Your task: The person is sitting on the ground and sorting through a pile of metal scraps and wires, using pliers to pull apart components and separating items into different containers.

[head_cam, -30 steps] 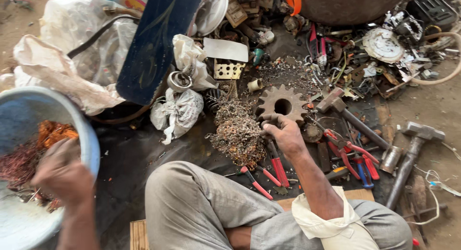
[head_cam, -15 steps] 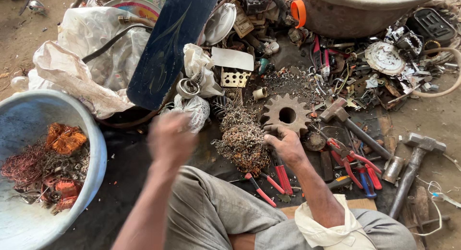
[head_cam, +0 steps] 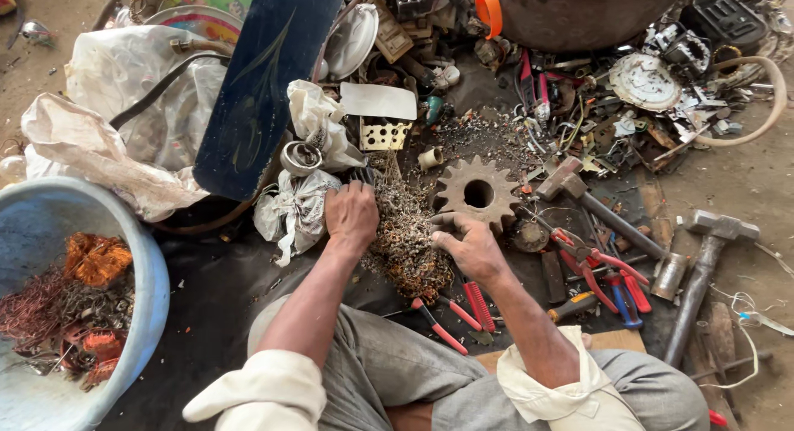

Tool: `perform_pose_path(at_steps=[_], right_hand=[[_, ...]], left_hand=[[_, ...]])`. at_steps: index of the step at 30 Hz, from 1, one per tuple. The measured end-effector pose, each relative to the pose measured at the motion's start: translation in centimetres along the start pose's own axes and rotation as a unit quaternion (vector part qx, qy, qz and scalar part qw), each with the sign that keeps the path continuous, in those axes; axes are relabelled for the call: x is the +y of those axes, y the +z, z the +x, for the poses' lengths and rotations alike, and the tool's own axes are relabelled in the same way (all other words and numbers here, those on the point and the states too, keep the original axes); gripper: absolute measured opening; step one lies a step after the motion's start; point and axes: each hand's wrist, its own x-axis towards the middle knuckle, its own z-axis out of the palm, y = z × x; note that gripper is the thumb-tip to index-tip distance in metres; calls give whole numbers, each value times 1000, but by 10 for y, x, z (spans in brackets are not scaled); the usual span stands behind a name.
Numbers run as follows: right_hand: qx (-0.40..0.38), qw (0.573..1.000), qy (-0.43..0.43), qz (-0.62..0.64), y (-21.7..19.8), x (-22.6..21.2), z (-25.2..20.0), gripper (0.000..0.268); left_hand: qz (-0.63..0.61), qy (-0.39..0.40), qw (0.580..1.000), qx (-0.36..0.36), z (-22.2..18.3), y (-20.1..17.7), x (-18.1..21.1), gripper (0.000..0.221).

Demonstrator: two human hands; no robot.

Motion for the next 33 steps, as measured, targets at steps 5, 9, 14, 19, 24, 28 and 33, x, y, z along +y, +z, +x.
perform_pose_path(at_steps=[5,9,14,19,24,28,33], right_hand=[[8,1000,-23,-5,-2,4,2,32],[14,1000,-16,-11,1,1,1,33],[50,997,-51,26,3,-14,-7,31],[-69,945,-313,-69,7,-26,-21,48],[6,967,-159,-200,6,-5,-8,25],[76,965,-172,-181,1,-10,-8,34],[-27,986,-162,-13,15,-15,-18,35]], left_hand=[[-247,-21,966,77,-26,-54,19,18],[-464,-159,870,53,-41,-96,16,21],[-463,83,861,194,-75,-121,38,7],[-452,171,867,118,-97,-122,62,10],[-732,-176,654,70,-78,-93,44,2],[-903,-202,374,62,-63,-70,17,5],[-851,-44,519,-65,-79,-65,25,6]])
